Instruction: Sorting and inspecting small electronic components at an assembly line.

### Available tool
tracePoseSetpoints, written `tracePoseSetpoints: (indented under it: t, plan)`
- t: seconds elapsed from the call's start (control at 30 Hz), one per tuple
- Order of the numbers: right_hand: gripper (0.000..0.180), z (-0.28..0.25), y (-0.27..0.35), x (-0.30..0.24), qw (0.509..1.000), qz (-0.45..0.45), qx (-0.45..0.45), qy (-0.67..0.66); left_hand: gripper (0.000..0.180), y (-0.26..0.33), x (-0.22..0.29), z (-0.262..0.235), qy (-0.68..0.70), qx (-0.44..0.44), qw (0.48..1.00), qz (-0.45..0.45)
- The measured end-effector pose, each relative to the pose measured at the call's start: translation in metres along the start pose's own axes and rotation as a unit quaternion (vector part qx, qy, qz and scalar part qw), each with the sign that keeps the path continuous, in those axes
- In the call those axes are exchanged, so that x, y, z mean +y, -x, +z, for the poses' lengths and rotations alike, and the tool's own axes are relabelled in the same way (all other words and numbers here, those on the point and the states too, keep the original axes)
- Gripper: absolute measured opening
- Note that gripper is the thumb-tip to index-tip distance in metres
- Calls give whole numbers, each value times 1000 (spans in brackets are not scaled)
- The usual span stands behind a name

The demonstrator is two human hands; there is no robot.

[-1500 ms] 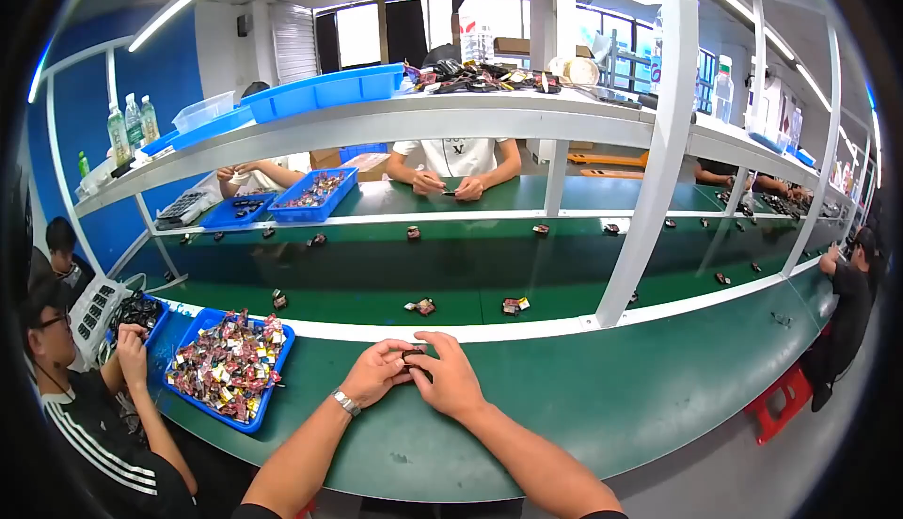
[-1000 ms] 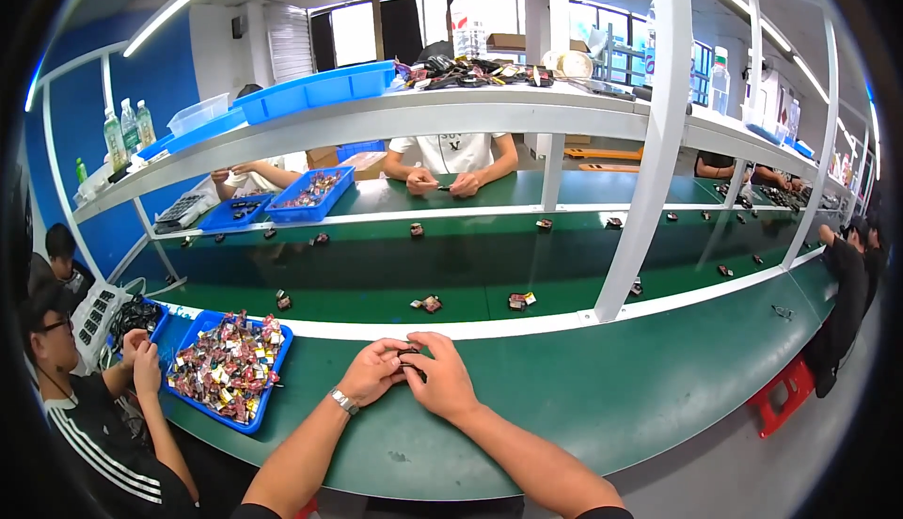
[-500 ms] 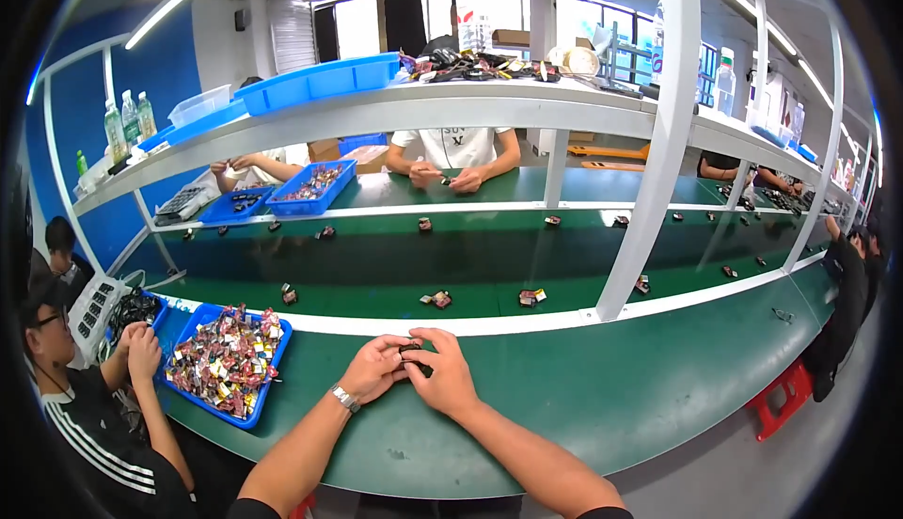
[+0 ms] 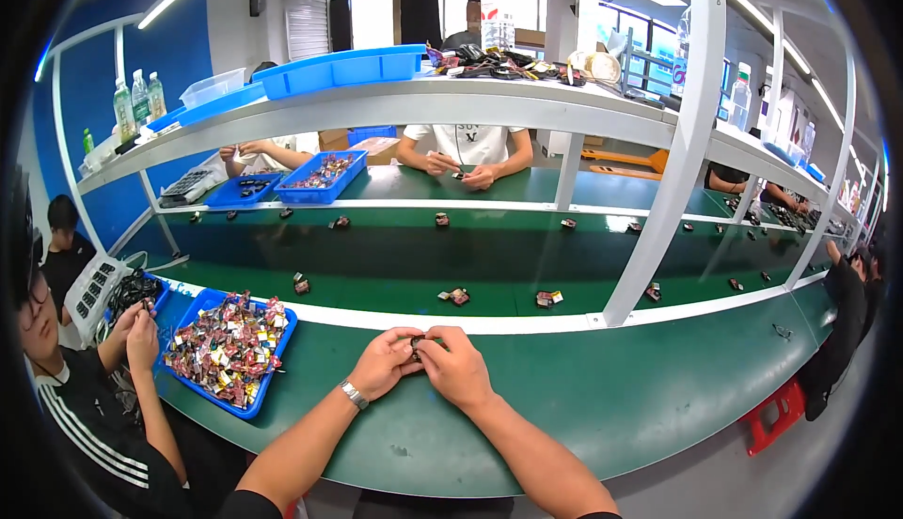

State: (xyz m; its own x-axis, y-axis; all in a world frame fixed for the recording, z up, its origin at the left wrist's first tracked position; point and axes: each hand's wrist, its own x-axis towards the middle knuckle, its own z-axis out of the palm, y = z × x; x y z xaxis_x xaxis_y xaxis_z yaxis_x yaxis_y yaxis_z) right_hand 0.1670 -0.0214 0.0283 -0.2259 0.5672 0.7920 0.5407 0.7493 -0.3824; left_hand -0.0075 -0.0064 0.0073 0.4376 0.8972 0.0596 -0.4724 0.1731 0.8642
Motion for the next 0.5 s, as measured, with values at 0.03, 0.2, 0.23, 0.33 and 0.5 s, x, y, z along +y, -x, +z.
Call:
tracePoseSetpoints:
  t: [0.03, 0.2, 0.23, 0.33, 0.5]
  plan:
    - [21, 1, -1, 1, 1000, -13, 5, 22, 29, 0, 0, -1, -2, -1, 1000, -1]
    - [20, 1, 0, -4, 999, 1, -10, 30, 28, 0, -1, -5, -11, 12, 1000, -6]
    - [20, 0, 1, -6, 999, 8, -22, 36, 28, 0, -2, -5, -12, 13, 1000, -10]
    - [19, 3, 2, -3, 998, -6, -8, 66, 28, -1, -1, -3, -8, 5, 1000, -8]
    - [17, 4, 6, -10, 993, -18, -28, 113, 28, 1, -3, -7, -18, 2, 1000, -13]
